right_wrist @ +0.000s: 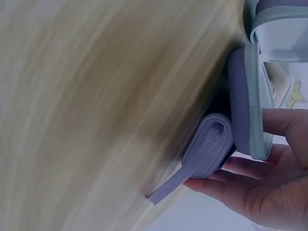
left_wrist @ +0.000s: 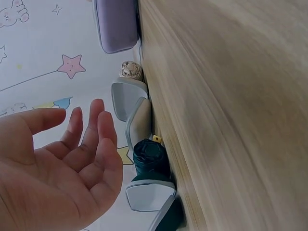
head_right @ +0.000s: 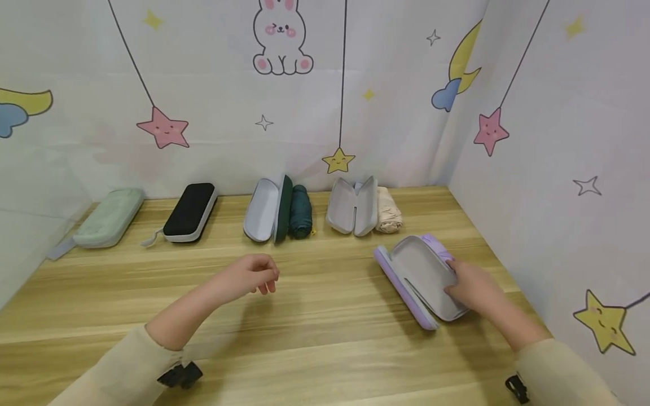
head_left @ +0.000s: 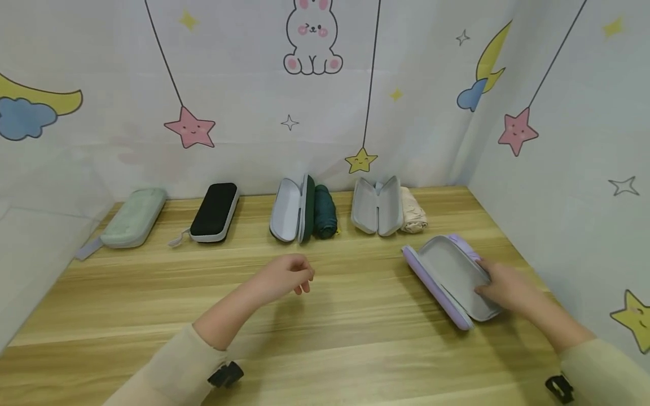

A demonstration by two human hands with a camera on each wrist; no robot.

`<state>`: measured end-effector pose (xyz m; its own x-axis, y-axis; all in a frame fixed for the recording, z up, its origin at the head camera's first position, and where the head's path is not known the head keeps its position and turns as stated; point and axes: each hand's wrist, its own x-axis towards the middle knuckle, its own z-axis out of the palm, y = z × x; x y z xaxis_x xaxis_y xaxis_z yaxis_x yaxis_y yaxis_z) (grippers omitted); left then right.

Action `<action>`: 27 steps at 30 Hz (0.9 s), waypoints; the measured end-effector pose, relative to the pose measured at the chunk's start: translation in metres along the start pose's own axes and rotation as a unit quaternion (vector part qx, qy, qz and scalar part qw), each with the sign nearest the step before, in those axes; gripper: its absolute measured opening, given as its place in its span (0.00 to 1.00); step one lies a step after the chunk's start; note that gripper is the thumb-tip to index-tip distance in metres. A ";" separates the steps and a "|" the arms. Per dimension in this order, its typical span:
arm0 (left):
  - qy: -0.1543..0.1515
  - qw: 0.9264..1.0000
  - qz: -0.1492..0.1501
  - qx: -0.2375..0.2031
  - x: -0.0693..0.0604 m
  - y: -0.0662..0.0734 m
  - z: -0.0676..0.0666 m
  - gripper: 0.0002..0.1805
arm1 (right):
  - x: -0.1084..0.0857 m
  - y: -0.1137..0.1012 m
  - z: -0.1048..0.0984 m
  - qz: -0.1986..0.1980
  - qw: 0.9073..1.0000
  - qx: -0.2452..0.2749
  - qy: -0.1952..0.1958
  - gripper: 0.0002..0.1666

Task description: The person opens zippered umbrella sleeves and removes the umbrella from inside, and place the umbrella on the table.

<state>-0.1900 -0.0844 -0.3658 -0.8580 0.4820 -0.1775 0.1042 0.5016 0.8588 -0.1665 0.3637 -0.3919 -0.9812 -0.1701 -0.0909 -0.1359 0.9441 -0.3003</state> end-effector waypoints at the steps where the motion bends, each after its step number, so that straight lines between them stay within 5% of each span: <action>1: -0.001 1.000 0.001 0.003 0.000 0.000 -0.001 0.10 | 0.001 0.004 -0.001 0.004 1.000 0.004 -0.001 0.39; 27: -0.010 1.000 -0.004 0.010 -0.003 -0.002 -0.003 0.11 | 0.038 0.063 -0.035 0.064 0.998 0.002 -0.015 0.39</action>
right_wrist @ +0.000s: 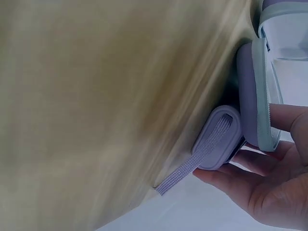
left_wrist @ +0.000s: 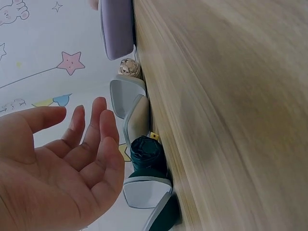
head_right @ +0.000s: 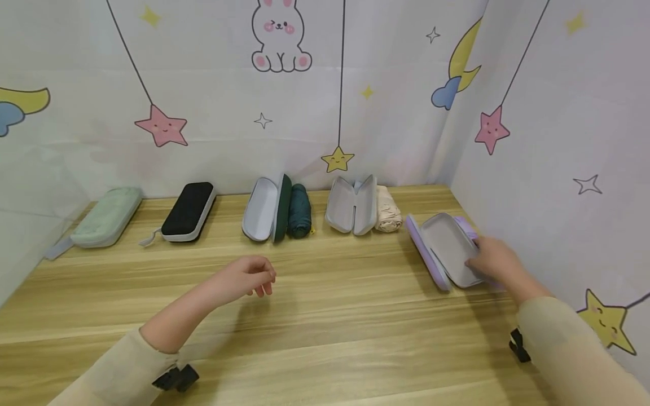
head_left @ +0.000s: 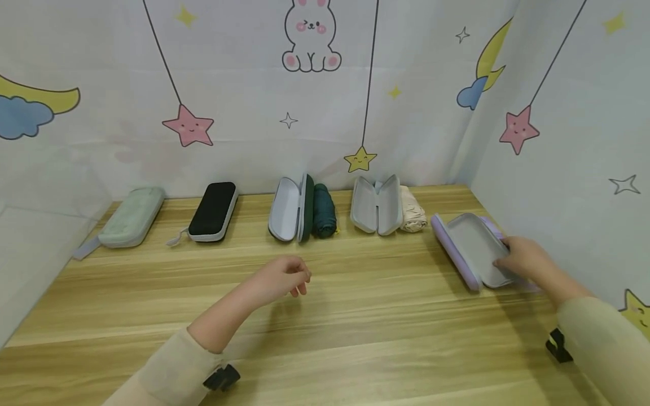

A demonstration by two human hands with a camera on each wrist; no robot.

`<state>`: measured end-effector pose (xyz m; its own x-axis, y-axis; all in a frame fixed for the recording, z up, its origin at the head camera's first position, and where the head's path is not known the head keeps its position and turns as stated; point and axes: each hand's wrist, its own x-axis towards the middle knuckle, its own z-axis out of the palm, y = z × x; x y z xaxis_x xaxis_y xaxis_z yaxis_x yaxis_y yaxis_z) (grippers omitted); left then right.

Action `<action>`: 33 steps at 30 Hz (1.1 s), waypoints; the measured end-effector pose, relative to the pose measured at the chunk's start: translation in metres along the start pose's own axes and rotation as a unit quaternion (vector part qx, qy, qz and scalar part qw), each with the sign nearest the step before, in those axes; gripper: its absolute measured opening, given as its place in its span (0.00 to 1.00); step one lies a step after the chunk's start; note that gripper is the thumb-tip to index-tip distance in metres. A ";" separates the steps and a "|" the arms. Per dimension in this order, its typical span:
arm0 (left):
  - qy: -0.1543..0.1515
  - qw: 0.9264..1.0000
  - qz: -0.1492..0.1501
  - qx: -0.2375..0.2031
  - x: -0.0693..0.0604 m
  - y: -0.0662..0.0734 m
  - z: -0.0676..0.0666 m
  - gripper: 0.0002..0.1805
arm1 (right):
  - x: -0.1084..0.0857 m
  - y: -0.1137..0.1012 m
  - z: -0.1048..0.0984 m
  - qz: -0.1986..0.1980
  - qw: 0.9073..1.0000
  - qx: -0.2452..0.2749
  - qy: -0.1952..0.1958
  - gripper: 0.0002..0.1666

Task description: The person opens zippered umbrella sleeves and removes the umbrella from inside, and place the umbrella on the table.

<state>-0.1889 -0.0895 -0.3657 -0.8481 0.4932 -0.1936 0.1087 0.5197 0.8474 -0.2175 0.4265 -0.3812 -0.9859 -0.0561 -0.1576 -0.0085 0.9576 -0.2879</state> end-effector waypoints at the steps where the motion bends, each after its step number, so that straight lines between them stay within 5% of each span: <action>1: -0.001 1.000 0.000 0.000 0.000 0.000 0.000 0.11 | 0.003 0.000 -0.001 0.004 1.000 0.003 -0.003 0.40; 13: -0.003 1.000 0.000 -0.005 -0.005 0.000 -0.001 0.11 | 0.050 -0.009 -0.009 0.037 0.999 0.028 -0.024 0.40; 19: 0.001 1.000 0.001 0.002 -0.007 0.001 0.000 0.11 | 0.074 -0.013 -0.012 0.051 0.998 0.024 -0.004 0.38; 33: 0.017 1.000 -0.009 0.005 -0.014 0.003 -0.007 0.10 | 0.107 -0.021 -0.018 0.078 0.996 0.045 -0.002 0.35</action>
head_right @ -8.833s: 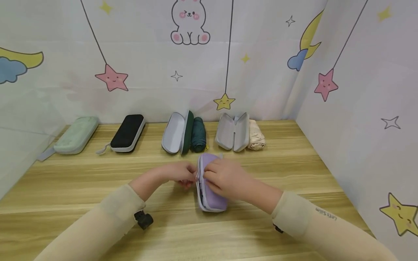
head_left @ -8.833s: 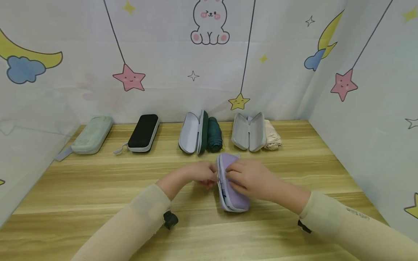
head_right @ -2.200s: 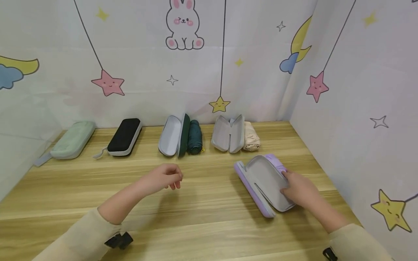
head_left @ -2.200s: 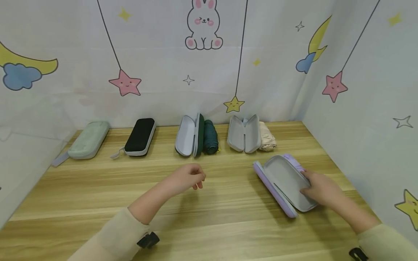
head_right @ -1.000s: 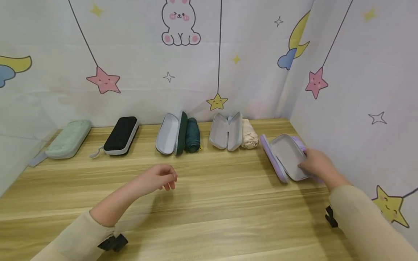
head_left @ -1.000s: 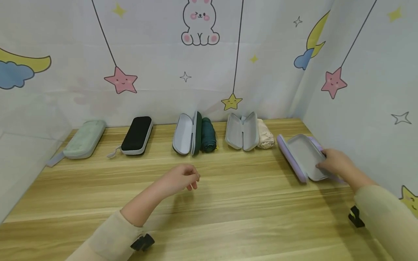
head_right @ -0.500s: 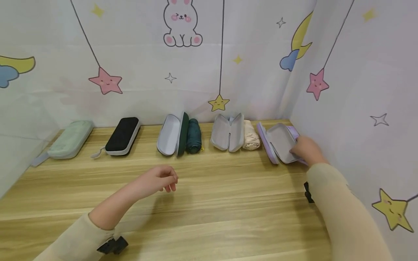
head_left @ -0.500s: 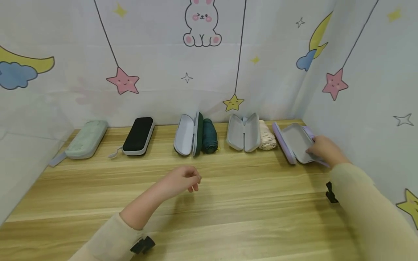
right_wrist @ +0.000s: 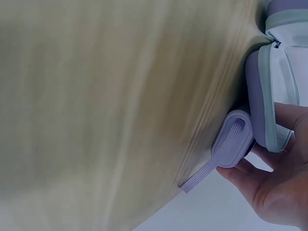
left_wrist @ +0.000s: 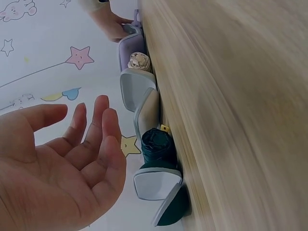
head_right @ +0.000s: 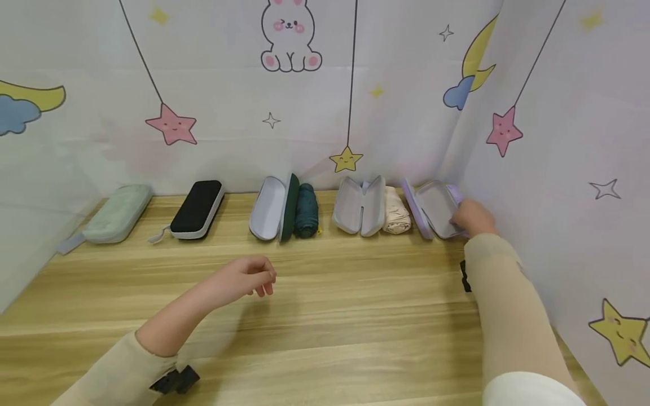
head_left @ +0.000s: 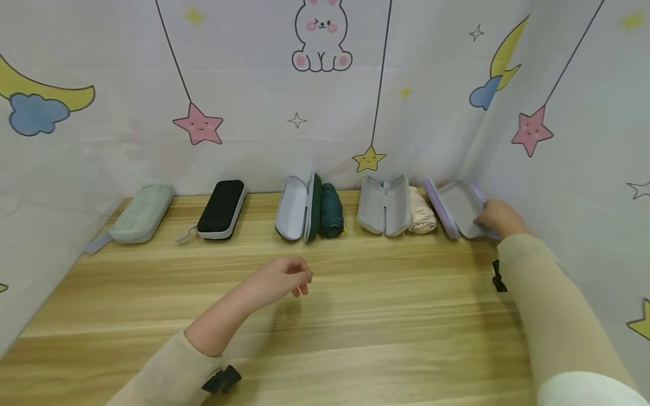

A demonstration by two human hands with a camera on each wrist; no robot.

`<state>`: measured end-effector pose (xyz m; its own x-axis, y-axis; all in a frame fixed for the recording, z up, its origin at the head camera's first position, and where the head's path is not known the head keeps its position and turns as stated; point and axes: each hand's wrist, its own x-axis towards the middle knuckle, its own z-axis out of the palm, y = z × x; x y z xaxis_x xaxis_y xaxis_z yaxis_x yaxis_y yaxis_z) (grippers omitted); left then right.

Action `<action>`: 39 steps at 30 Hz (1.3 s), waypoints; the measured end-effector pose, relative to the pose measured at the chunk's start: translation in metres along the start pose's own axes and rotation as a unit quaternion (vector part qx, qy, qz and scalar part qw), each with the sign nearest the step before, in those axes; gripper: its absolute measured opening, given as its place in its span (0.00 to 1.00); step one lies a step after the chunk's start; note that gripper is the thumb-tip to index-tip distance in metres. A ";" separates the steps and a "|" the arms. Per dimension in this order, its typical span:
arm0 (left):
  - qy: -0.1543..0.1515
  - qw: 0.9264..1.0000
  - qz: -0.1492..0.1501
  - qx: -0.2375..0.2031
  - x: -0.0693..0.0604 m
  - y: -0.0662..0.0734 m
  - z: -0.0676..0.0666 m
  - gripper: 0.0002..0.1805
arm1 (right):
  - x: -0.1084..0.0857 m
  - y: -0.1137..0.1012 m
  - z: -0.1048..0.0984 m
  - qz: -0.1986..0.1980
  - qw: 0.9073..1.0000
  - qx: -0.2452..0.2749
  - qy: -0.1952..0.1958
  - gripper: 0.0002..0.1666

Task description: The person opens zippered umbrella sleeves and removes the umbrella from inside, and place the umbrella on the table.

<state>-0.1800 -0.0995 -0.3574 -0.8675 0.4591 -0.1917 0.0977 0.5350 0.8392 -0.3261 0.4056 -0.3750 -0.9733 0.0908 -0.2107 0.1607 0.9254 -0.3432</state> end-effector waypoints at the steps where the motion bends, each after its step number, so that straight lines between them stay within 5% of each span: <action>1: 0.000 1.000 0.000 -0.001 0.000 0.000 -0.001 0.10 | 0.002 -0.001 0.000 0.002 1.000 0.003 0.004 0.33; 9: 0.007 1.000 -0.003 0.002 -0.004 -0.003 -0.007 0.10 | 0.014 -0.012 -0.002 0.008 1.000 0.014 0.014 0.26; 23: 0.010 1.000 -0.020 -0.004 -0.006 -0.007 -0.009 0.11 | 0.019 -0.015 -0.004 -0.017 1.000 0.022 0.001 0.42; 32: 0.012 1.000 -0.017 -0.009 -0.009 -0.010 -0.011 0.12 | 0.000 -0.082 -0.012 -0.070 0.987 -0.033 0.138 0.35; 39: 0.012 1.000 -0.013 -0.006 -0.010 -0.010 -0.012 0.12 | -0.012 -0.131 0.002 -0.099 0.990 0.002 0.102 0.31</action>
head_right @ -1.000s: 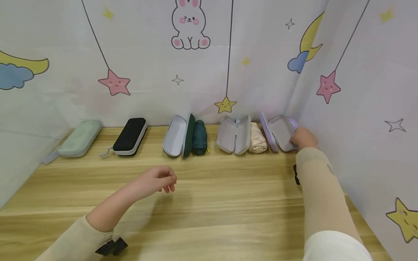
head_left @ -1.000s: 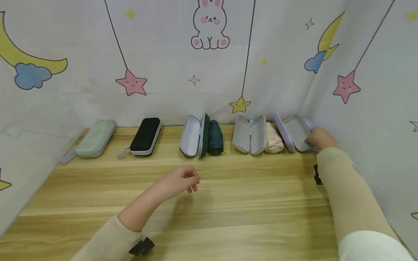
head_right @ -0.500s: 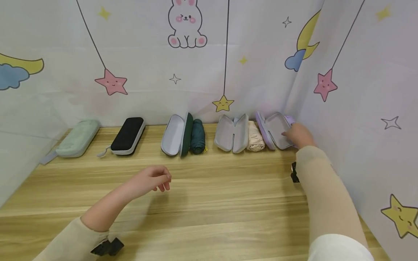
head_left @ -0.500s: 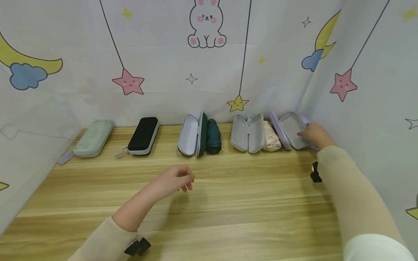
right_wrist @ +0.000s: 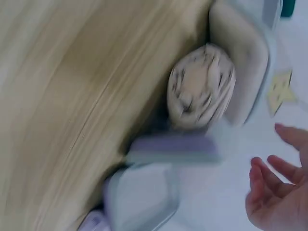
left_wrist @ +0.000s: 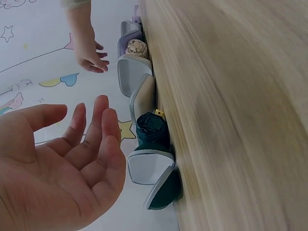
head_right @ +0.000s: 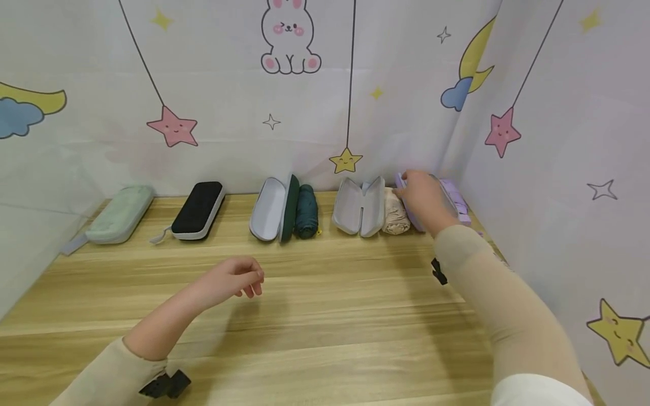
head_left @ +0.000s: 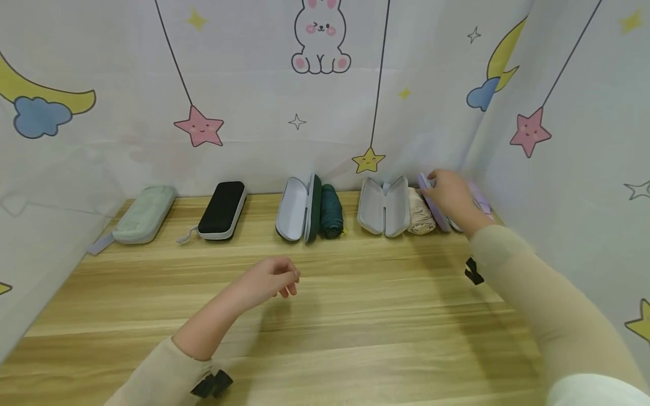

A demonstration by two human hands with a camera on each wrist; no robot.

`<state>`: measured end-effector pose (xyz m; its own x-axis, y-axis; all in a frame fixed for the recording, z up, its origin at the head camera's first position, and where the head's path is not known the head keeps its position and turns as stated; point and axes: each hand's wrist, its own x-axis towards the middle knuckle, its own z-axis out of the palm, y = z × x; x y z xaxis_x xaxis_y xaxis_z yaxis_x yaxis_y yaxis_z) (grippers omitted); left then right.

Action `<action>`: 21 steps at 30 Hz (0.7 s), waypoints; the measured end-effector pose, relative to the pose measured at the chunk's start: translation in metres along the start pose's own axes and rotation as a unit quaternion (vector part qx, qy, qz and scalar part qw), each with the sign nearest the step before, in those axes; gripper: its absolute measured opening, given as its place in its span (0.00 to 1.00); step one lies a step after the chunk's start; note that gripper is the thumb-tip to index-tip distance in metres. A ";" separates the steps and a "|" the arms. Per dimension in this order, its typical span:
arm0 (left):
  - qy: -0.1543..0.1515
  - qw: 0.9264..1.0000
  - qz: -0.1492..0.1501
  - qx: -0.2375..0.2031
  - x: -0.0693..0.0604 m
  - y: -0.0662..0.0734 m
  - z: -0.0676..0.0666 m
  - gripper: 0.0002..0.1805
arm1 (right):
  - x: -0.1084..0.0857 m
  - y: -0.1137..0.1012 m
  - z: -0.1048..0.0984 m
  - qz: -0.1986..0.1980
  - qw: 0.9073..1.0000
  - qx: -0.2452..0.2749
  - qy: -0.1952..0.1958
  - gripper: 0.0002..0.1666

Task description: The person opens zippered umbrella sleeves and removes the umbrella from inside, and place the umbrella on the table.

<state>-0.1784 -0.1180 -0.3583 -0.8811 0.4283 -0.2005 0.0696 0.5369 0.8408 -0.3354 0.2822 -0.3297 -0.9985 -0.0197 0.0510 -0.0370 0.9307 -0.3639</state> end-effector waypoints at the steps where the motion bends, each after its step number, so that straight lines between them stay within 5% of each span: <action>1: 0.000 1.000 0.001 0.001 0.000 0.001 -0.001 0.11 | -0.001 -0.005 0.004 -0.002 1.000 -0.003 -0.013 0.31; 8: 0.014 1.000 0.003 0.003 0.001 0.005 -0.007 0.11 | 0.001 -0.029 0.033 0.001 0.995 -0.027 -0.091 0.40; 17: 0.017 1.000 0.007 -0.003 -0.001 0.001 -0.010 0.11 | 0.010 -0.029 0.048 -0.039 0.997 -0.037 -0.057 0.17; 21: 0.023 1.000 0.010 -0.004 -0.002 0.000 -0.013 0.11 | 0.011 -0.027 0.047 -0.053 0.997 -0.046 -0.035 0.20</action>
<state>-0.1829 -0.1282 -0.3514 -0.9002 0.4048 -0.1605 0.0836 0.5225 0.8485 -0.3474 0.2398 -0.3626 -0.9897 -0.1420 0.0190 -0.1418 0.9517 -0.2725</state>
